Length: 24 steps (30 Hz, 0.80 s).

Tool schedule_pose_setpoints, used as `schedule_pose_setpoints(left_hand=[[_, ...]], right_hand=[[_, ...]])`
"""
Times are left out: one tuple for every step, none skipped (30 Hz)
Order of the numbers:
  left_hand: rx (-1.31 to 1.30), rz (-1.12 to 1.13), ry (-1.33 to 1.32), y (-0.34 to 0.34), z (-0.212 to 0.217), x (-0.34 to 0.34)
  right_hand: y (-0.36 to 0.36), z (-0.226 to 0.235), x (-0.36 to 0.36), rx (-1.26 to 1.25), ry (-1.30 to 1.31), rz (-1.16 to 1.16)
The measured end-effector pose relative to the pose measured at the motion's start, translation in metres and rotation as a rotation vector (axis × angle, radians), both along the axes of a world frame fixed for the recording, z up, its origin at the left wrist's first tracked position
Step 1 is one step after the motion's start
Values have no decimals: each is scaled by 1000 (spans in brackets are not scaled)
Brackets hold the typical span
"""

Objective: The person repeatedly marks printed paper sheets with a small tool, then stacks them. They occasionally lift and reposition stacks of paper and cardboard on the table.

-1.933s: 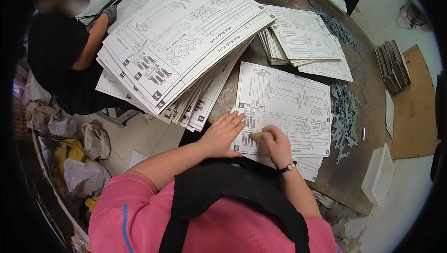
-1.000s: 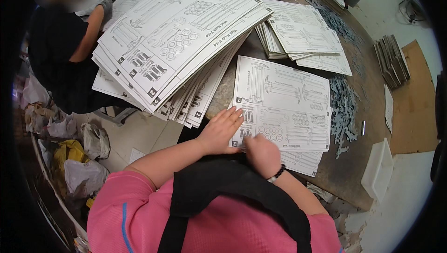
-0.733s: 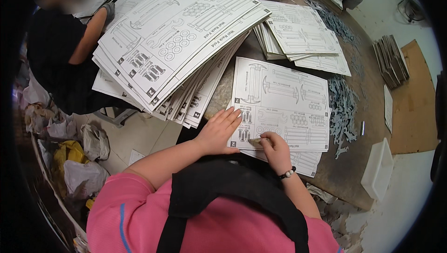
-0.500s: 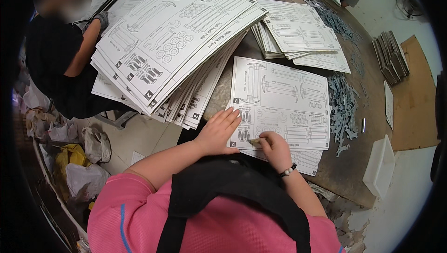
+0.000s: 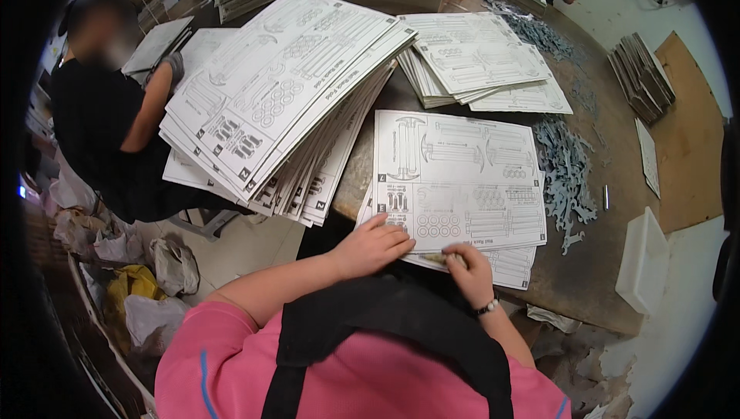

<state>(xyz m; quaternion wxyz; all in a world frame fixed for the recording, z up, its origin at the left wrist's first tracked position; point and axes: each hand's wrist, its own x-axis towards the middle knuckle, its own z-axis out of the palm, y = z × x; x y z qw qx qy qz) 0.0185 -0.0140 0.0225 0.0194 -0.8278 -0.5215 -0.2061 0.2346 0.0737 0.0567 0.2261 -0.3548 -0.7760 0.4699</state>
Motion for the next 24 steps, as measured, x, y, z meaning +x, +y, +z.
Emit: schedule_pose_setpoints(left_hand=[[3, 20, -16, 0, 3, 5], [23, 17, 16, 1, 3, 9], [25, 18, 53, 1, 4, 12], [28, 19, 90, 1, 6, 15], [48, 26, 96, 0, 8, 18], [32, 21, 118, 1, 10, 21], [16, 18, 141, 1, 12, 23], [1, 25, 168, 0, 13, 23], [1, 18, 176, -1, 10, 22], [44, 35, 152, -3, 9, 22], [80, 67, 165, -3, 13, 24], [116, 101, 177, -3, 17, 24], [87, 91, 209, -1, 19, 23], [57, 80, 231, 1, 18, 25], [26, 68, 253, 2, 17, 25], [7, 59, 269, 3, 17, 25], [-12, 51, 283, 2, 17, 25], [-32, 42, 298, 2, 17, 26], [-74, 46, 301, 2, 20, 25], [-114, 45, 302, 3, 23, 26], [-155, 45, 304, 3, 27, 26], [-172, 42, 281, 2, 35, 26], [-187, 33, 250, 2, 46, 26], [-204, 25, 219, 2, 60, 28]], right_hand=[[-5, 0, 8, -23, 9, -3], [-11, 0, 14, -118, 1, 38], [-16, -1, 15, -117, 24, 107], [-21, -2, 14, -114, 46, 177], [-26, -4, 10, -152, 44, 238], [-29, -6, 7, -188, 40, 302], [-32, -5, 5, -276, 32, 320], [-31, -9, 6, -287, 52, 337], [-29, -7, 7, -259, 38, 347], [-27, -5, 8, -232, 24, 359], [-26, -8, 10, -242, 20, 368], [-25, -12, 13, -253, 17, 378], [-25, -15, 13, -263, 13, 388], [-26, -18, 14, -290, 15, 388], [-27, -20, 14, -317, 18, 387], [-27, -21, 14, -345, 20, 386], [-27, -20, 14, -341, 38, 392], [-27, -20, 14, -334, 36, 404], [-26, -20, 14, -327, 34, 415], [-25, -20, 15, -319, 31, 420], [-25, -18, 15, -336, 12, 422], [-25, -18, 16, -351, 24, 417], [-26, -20, 18, -365, 28, 405], [-27, -21, 20, -381, 33, 394]])
